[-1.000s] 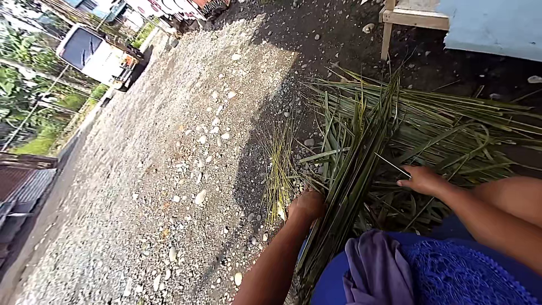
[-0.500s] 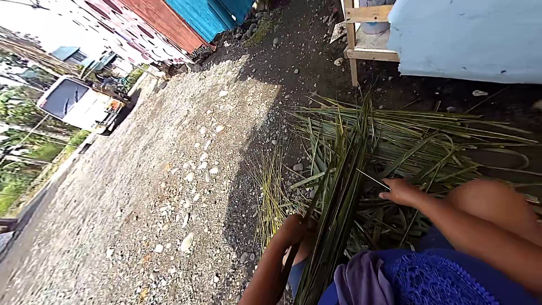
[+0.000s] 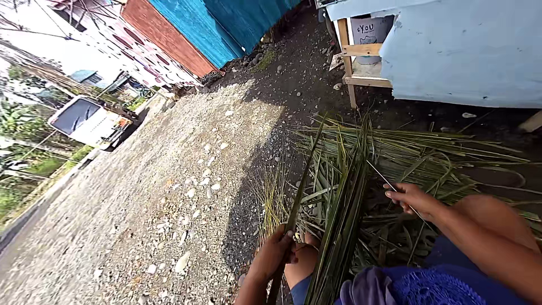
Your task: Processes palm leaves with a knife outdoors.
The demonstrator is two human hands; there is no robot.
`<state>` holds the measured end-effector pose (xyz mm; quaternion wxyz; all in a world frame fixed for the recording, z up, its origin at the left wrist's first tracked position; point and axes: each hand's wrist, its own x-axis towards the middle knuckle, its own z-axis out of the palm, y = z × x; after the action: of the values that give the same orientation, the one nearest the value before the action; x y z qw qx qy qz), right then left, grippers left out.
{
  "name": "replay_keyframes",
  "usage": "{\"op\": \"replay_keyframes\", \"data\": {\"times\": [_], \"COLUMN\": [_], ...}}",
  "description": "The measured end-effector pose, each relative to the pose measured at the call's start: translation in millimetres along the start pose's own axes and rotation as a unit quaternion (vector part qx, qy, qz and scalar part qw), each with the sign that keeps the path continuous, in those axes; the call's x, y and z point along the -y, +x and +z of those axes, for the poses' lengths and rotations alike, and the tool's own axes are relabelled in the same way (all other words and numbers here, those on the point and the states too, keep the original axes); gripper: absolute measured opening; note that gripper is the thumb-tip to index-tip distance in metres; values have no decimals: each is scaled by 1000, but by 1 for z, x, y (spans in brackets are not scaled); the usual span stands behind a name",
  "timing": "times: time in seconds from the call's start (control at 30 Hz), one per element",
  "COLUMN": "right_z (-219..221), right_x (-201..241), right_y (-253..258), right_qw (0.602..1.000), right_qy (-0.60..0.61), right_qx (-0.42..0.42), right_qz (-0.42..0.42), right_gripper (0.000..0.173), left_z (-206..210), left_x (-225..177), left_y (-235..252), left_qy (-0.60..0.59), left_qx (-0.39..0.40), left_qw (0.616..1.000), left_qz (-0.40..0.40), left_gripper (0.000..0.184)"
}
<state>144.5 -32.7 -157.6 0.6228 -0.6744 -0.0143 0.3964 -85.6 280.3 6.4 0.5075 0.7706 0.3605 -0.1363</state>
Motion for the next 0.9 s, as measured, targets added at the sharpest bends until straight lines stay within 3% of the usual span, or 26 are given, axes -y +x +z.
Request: {"op": "replay_keyframes", "data": {"times": [0.17, 0.33, 0.5, 0.63, 0.77, 0.9], "right_z": [8, 21, 37, 53, 66, 73], "right_x": [28, 49, 71, 78, 70, 64], "right_y": [-30, -66, -103, -127, -132, -129], "right_qw": [999, 981, 952, 947, 958, 954], "right_qy": [23, 57, 92, 59, 83, 137], "right_qx": [11, 100, 146, 124, 120, 141], "right_qz": [-40, -156, -253, -290, -248, -226], "right_gripper": [33, 33, 41, 57, 77, 80], "left_z": [32, 48, 56, 94, 131, 144], "left_x": [-11, -61, -96, -87, -71, -65], "left_y": [5, -6, -3, 13, 16, 12], "left_qy": [-193, -227, -134, -52, -43, -58], "left_qx": [81, 128, 22, -85, -73, -36], "left_qw": [974, 945, 943, 936, 926, 924], "left_qz": [91, 196, 302, 337, 369, 376], "left_gripper": [24, 20, 18, 15, 17, 13]}}
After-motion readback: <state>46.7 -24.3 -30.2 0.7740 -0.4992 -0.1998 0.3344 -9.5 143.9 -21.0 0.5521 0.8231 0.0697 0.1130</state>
